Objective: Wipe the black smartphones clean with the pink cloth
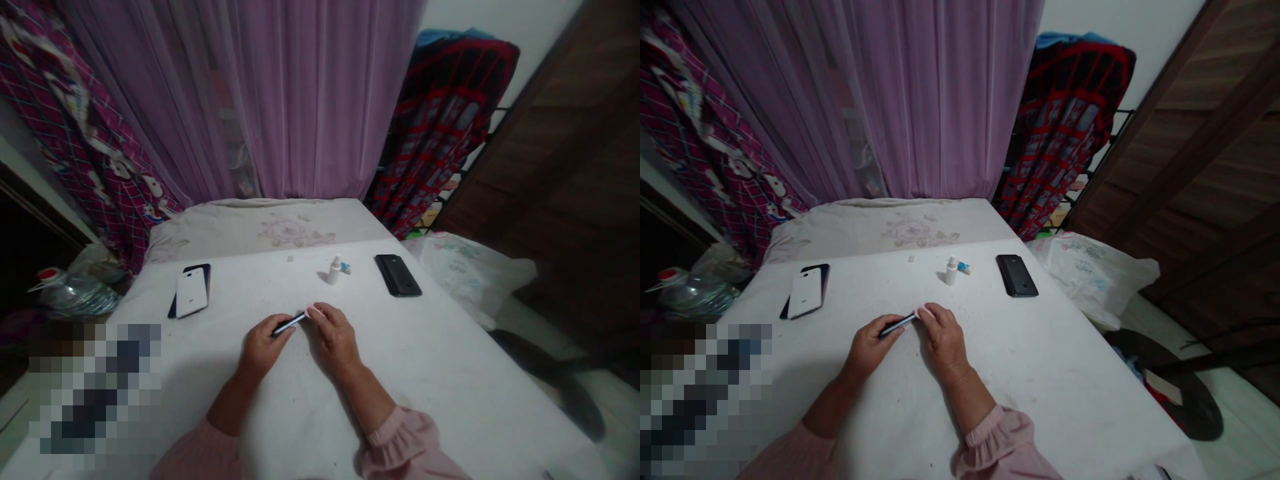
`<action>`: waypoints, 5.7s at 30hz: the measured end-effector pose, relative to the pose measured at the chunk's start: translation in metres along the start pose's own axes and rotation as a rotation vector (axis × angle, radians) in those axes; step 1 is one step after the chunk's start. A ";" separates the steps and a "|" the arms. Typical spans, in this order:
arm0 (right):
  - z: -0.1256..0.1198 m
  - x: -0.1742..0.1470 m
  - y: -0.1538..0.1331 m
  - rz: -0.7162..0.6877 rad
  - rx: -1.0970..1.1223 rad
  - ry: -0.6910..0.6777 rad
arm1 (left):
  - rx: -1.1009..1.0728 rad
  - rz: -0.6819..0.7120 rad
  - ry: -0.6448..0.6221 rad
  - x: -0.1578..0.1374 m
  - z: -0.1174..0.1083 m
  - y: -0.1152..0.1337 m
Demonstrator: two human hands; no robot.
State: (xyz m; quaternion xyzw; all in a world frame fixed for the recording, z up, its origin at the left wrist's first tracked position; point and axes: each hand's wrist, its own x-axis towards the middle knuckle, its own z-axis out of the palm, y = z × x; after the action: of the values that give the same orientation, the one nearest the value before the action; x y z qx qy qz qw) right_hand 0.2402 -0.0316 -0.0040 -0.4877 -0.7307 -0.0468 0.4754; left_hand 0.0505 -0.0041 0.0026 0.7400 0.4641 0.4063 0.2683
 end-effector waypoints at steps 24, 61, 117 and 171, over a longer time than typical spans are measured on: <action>0.020 0.001 -0.048 -0.182 -0.030 -0.104 | 0.115 0.125 0.002 -0.019 -0.019 -0.008; -0.016 -0.011 0.006 0.129 -0.227 -0.268 | 0.508 0.553 -0.041 -0.023 0.002 0.011; 0.007 0.001 -0.008 0.237 -0.267 -0.456 | 0.581 -0.013 -0.256 0.000 0.002 -0.023; 0.003 0.006 -0.013 0.200 -0.332 -0.590 | 0.495 0.041 -0.202 0.000 -0.002 -0.028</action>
State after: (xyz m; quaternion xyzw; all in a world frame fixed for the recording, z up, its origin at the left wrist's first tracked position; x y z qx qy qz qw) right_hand 0.2282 -0.0325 0.0039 -0.6198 -0.7678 0.0247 0.1602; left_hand 0.0360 0.0075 -0.0179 0.8290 0.5053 0.2100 0.1159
